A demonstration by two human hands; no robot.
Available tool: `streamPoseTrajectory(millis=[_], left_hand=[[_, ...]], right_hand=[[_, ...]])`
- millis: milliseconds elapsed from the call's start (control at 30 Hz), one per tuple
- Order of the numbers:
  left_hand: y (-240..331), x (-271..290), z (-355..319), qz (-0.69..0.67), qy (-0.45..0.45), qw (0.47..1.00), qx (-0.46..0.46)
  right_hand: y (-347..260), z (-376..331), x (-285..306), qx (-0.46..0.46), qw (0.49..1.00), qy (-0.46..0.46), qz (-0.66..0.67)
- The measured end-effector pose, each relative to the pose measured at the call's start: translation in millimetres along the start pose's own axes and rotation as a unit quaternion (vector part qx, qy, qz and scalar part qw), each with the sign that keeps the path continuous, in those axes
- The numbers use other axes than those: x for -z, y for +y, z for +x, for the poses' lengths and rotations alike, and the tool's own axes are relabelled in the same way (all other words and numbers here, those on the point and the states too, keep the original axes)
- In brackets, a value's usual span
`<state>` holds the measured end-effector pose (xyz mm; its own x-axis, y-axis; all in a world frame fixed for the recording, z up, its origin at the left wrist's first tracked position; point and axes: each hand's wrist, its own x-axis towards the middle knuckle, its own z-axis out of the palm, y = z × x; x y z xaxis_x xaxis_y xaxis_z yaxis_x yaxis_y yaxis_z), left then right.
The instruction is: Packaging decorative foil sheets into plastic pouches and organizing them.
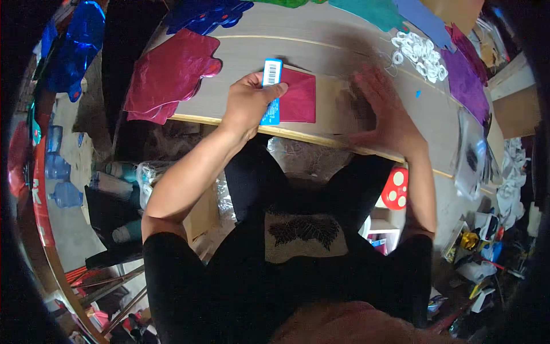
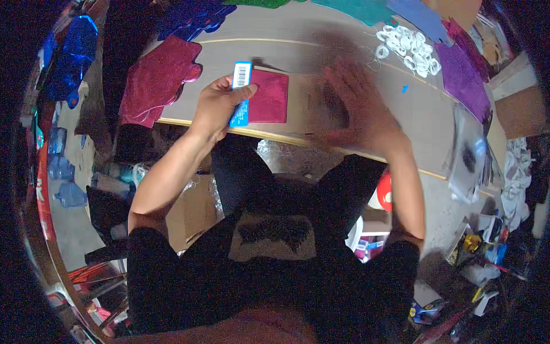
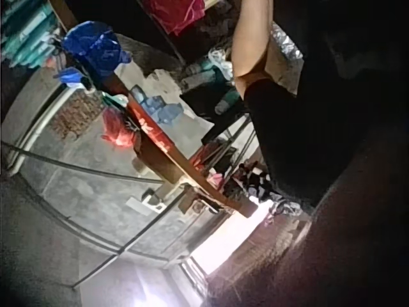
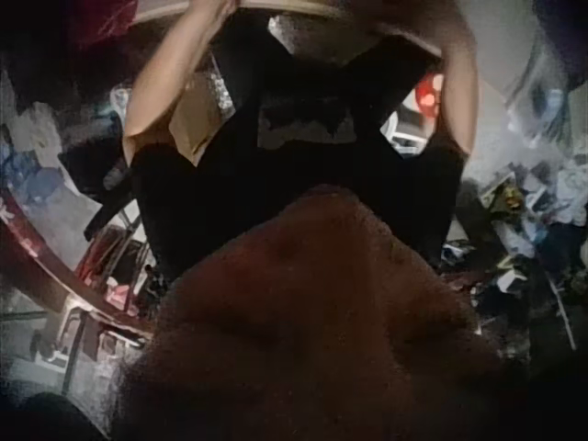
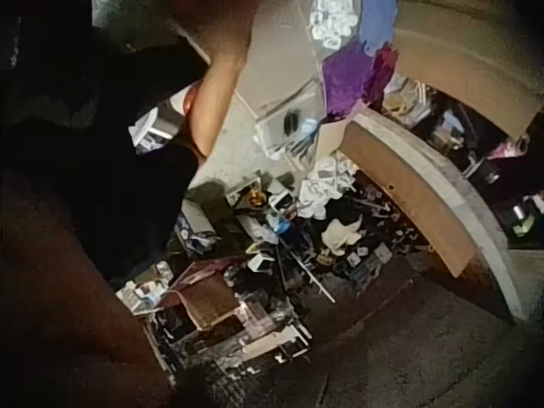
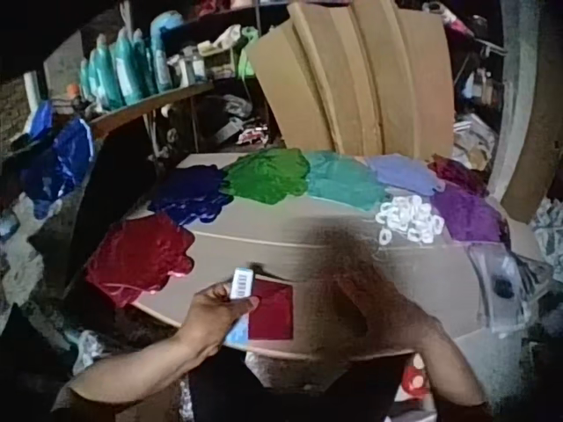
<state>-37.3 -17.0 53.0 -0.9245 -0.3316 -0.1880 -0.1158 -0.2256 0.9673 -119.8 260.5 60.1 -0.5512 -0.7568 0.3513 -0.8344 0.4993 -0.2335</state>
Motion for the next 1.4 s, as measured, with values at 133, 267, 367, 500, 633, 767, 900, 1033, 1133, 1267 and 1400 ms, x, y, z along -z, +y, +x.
streamPoseTrajectory(millis=[133, 267, 367, 500, 633, 767, 900, 1033, 1133, 1267, 1400], left_hand=[[-3, -4, 13, 0.006, -0.021, 1.000, 0.021], [-2, -11, 18, 0.020, -0.025, 0.999, 0.026], [0, -16, 19, 0.024, -0.034, 0.999, 0.030], [-3, -24, 18, 0.021, -0.032, 0.999, 0.011], [-2, -30, 17, 0.058, -0.035, 0.998, 0.008], [-3, -32, 20, 0.061, -0.050, 0.997, -0.005], [-5, -32, 25, 0.088, -0.052, 0.994, -0.041], [-2, -31, 29, 0.149, -0.066, 0.985, -0.055], [-4, -30, 35, 0.236, -0.056, 0.967, -0.078], [-25, -16, 66, 0.292, -0.048, 0.937, -0.184], [-5, -17, 81, 0.292, -0.096, 0.948, -0.080]], right_hand=[[6, 2, -10, 0.001, 0.992, -0.123, -0.030], [-10, 1, -29, -0.037, 0.994, -0.083, -0.058], [-23, 4, -35, -0.081, 0.992, -0.060, -0.077], [-28, 4, -35, -0.118, 0.987, -0.057, -0.089], [-23, 8, -15, -0.049, 0.986, -0.100, -0.123], [24, 27, -6, 0.195, 0.973, -0.116, -0.030], [39, 40, -15, 0.348, 0.913, -0.171, -0.127], [52, 38, -18, 0.341, 0.931, -0.111, 0.073], [49, 36, -19, 0.329, 0.934, -0.122, 0.061], [37, 31, -24, 0.286, 0.955, -0.075, 0.003], [35, 29, -34, 0.283, 0.959, -0.009, 0.001]])
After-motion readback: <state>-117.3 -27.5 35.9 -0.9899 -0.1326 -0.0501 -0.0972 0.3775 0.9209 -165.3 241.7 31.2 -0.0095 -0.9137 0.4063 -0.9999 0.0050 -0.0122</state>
